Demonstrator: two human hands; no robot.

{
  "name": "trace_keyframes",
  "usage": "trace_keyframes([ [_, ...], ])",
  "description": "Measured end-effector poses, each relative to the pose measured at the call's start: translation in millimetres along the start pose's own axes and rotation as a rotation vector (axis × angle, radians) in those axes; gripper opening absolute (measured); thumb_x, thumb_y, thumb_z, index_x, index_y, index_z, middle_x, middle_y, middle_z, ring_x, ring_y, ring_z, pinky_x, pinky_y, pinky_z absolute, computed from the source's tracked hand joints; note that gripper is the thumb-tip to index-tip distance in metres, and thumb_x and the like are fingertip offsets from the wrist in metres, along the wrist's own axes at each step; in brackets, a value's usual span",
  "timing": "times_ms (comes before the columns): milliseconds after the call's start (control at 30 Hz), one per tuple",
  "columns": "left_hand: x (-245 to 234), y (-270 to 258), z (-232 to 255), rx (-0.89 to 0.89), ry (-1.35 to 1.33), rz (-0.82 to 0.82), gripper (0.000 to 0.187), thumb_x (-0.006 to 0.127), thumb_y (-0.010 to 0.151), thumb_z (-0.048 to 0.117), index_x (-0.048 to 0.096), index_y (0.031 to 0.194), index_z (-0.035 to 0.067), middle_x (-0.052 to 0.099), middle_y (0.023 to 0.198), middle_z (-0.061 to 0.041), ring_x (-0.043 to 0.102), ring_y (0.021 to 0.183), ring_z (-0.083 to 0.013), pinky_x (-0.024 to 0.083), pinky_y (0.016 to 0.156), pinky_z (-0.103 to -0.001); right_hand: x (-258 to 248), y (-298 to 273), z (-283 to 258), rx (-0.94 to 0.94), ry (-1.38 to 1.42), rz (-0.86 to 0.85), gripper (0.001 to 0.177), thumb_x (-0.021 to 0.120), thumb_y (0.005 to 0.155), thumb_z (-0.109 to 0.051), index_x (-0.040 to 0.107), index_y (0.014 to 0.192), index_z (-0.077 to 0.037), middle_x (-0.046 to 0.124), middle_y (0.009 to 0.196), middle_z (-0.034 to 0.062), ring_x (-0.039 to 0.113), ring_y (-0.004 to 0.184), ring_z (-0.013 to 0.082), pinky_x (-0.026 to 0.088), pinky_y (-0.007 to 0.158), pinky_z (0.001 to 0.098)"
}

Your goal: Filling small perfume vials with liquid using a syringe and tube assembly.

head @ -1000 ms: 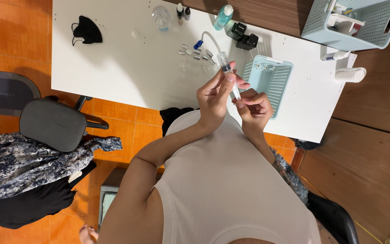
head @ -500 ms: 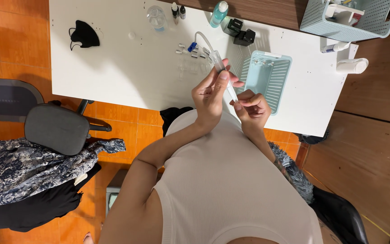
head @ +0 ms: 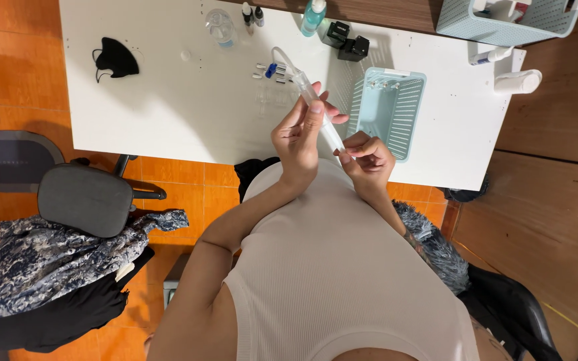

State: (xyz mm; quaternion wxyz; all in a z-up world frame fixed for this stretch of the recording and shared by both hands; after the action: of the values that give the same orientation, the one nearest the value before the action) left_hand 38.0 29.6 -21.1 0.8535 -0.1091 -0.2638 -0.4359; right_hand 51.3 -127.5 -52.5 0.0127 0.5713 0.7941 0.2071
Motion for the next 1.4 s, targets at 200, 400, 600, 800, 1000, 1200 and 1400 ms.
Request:
trace_keyframes([
  [200,-3,5,-5,-0.011,-0.003,0.009,0.034,0.059,0.109,0.015,0.059,0.139,-0.001,0.073,0.091,-0.018,0.078,0.084,-0.0315,0.044,0.119,-0.053,0,0,-4,-0.007,0.000,-0.007,0.018,0.077,0.087,0.010,0.060,0.086,0.004,0.065,0.076,0.0236,0.059,0.071,0.0240,0.058,0.067,0.0376],
  [400,-5,4,-4,-0.013,0.002,0.023,0.035,0.059,0.109,0.015,0.058,0.139,-0.001,0.074,0.091,-0.018,0.078,0.084,-0.0313,0.044,0.119,-0.054,0,-3,-2,-0.022,-0.008,-0.022,0.018,0.077,0.086,0.011,0.060,0.085,0.003,0.066,0.076,0.0231,0.060,0.071,0.0245,0.058,0.066,0.0374],
  [600,-4,6,2,-0.018,0.001,0.033,0.035,0.059,0.108,0.014,0.058,0.139,-0.003,0.073,0.092,-0.020,0.078,0.082,-0.0327,0.046,0.117,-0.053,-1,-5,-1,-0.041,-0.015,-0.019,0.018,0.077,0.086,0.011,0.061,0.085,0.002,0.067,0.076,0.0223,0.059,0.069,0.0238,0.055,0.064,0.0348],
  [800,-3,13,-6,-0.088,-0.053,0.017,0.038,0.059,0.109,0.018,0.056,0.140,-0.004,0.075,0.099,-0.020,0.078,0.087,-0.0330,0.048,0.116,-0.053,-5,-2,1,-0.095,0.009,0.028,0.017,0.076,0.087,0.009,0.062,0.087,0.001,0.069,0.078,0.0221,0.063,0.071,0.0236,0.053,0.064,0.0342],
  [1000,9,12,-19,-0.280,-0.231,-0.075,0.034,0.050,0.114,0.028,0.051,0.135,0.002,0.068,0.127,-0.022,0.059,0.130,-0.0428,0.036,0.120,-0.056,-16,22,4,-0.199,-0.012,0.046,0.081,0.085,0.085,-0.034,0.039,0.137,0.007,0.059,0.101,0.0265,0.058,0.092,0.0316,0.047,0.094,0.0487],
  [1200,10,-2,-52,-0.478,-0.406,-0.136,0.042,0.060,0.110,0.033,0.049,0.134,0.001,0.063,0.136,-0.021,0.048,0.142,-0.0316,0.025,0.124,-0.051,18,56,-17,-0.191,-0.352,-0.034,0.073,0.074,0.091,-0.047,0.051,0.149,-0.009,0.047,0.145,0.0120,0.044,0.137,0.0249,0.029,0.123,0.0485],
  [1400,25,4,-35,-0.652,-0.426,-0.254,0.035,0.063,0.105,0.039,0.057,0.126,0.010,0.066,0.116,-0.002,0.058,0.118,-0.0098,0.043,0.099,-0.030,25,91,-30,-0.146,-0.569,-0.029,0.041,0.068,0.101,-0.036,0.070,0.116,0.003,0.063,0.128,0.0125,0.055,0.126,0.0314,0.044,0.111,0.0476],
])
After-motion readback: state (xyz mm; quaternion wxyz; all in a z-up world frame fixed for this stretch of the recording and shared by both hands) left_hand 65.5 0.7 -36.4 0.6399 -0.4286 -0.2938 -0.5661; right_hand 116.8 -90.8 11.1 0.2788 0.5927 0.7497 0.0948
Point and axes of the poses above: each hand's wrist, its own y-axis towards the middle knuckle, its own x-axis out of the palm, z = x × y, the point moved 6 cm from there along y, towards the middle knuckle
